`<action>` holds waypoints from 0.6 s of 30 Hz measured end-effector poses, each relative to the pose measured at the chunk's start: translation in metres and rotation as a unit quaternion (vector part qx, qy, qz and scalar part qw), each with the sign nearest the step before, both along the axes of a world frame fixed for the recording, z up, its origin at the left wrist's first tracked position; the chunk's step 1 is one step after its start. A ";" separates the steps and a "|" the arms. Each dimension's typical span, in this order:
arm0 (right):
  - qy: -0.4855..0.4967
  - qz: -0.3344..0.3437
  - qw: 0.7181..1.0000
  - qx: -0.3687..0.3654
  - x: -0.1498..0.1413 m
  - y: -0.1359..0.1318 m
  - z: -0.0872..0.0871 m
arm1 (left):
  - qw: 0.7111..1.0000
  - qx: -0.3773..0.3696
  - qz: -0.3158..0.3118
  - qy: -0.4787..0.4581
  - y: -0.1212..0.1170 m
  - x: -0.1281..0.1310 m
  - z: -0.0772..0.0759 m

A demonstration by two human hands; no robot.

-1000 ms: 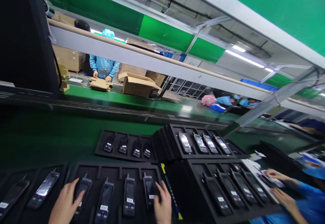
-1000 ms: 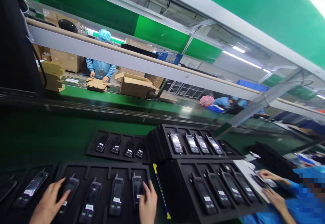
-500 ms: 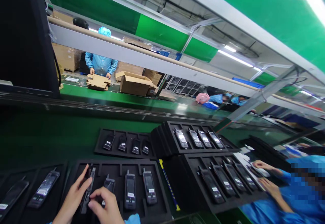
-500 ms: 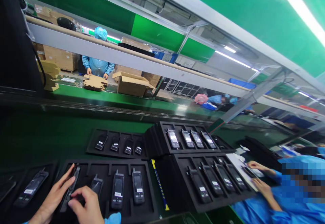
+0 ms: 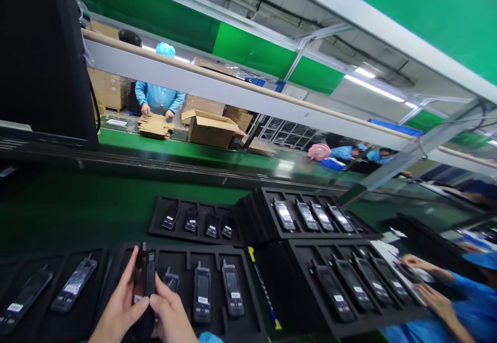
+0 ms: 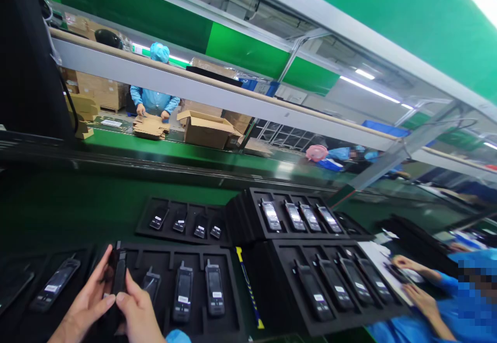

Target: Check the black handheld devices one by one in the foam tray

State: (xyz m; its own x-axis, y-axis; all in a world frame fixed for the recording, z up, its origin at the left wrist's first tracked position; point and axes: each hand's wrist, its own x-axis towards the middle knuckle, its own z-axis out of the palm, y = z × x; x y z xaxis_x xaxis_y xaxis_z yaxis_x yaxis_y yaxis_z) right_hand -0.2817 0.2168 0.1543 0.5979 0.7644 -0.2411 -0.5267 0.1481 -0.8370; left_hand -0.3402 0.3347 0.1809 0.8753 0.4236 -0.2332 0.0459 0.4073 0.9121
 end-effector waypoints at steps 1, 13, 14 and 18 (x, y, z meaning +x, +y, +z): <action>0.016 0.011 1.000 0.016 0.000 -0.002 -0.002 | 1.000 -0.008 0.007 -0.016 -0.001 0.000 0.000; -0.139 0.007 0.988 0.059 -0.003 -0.005 0.010 | 0.997 0.021 -0.033 -0.064 0.011 0.002 -0.029; -0.156 -0.002 0.986 0.057 -0.003 -0.004 0.008 | 0.997 0.028 -0.049 -0.058 0.011 0.002 -0.029; -0.204 -0.021 0.978 0.037 -0.003 -0.003 0.000 | 0.999 0.021 -0.024 -0.043 0.007 0.000 -0.023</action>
